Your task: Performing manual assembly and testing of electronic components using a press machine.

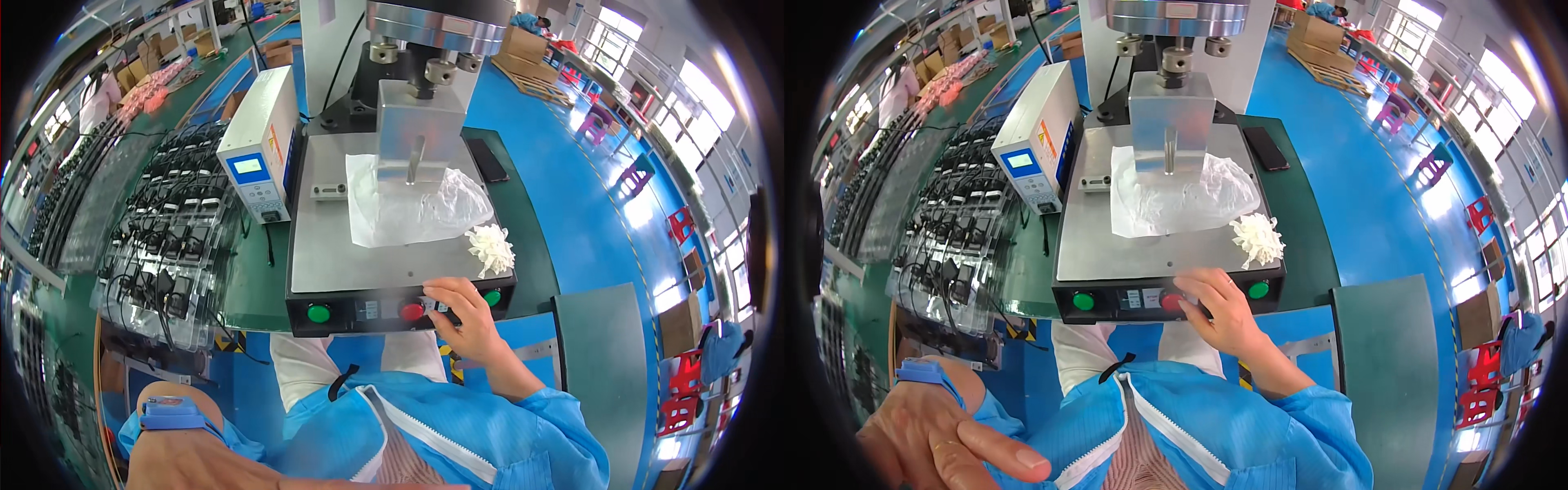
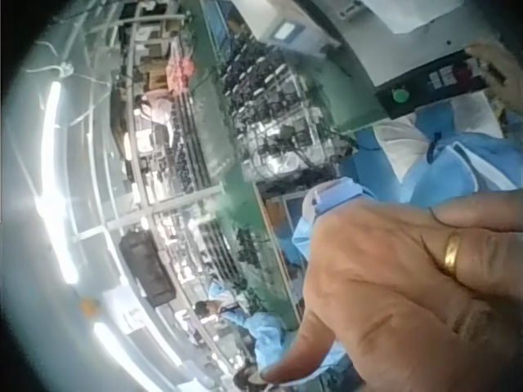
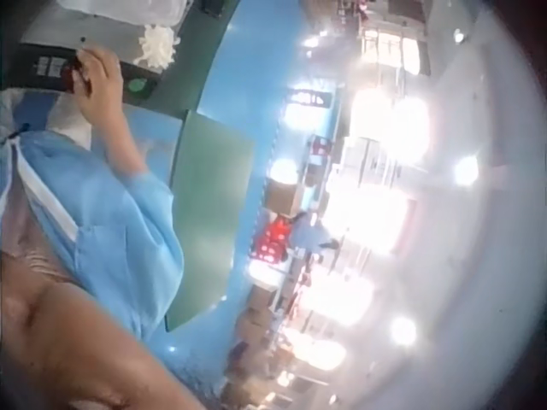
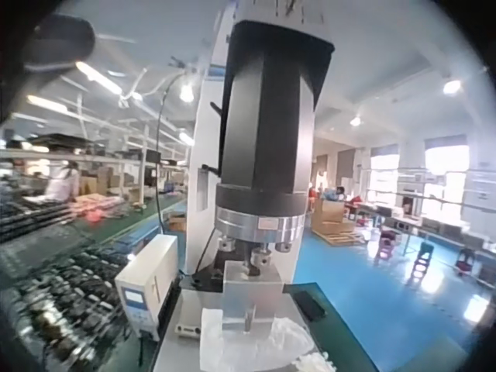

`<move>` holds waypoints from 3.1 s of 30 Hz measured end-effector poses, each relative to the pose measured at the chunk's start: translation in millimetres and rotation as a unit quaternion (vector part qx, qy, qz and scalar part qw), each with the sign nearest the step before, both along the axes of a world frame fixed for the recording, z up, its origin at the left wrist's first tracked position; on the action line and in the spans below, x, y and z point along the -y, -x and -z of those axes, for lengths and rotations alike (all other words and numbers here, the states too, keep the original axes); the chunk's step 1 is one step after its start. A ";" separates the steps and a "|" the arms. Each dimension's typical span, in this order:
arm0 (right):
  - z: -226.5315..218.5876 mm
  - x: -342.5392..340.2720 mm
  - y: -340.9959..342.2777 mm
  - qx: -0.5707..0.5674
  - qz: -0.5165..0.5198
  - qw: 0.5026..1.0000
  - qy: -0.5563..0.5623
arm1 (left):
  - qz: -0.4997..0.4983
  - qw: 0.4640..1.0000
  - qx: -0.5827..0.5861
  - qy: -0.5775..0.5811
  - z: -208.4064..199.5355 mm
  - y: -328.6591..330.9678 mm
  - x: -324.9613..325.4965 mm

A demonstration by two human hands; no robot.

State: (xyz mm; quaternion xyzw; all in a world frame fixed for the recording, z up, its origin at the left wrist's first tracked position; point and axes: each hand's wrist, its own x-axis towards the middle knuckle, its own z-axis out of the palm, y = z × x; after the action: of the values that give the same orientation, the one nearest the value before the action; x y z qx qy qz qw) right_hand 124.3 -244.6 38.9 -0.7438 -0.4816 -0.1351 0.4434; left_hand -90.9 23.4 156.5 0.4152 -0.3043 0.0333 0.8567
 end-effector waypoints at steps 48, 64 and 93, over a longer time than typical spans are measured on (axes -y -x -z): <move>-26.8 -87.0 15.7 0.112 -0.123 0.974 0.152 | -0.227 0.940 0.055 -0.250 30.1 -79.6 14.0; -5.6 -68.7 -60.3 0.082 0.019 0.961 0.264 | -0.398 0.494 0.109 -0.765 113.5 -114.1 6.2; 2.6 -119.0 -265.2 0.046 0.257 0.919 0.296 | -0.486 0.609 0.133 -0.613 143.1 -68.6 13.0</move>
State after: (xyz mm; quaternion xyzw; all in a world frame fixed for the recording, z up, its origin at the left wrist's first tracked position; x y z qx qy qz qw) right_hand 389.5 -125.6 36.4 -0.9322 -0.3114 -0.1300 0.1308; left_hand -22.4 10.4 13.5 0.9214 -0.1177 0.3051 0.2101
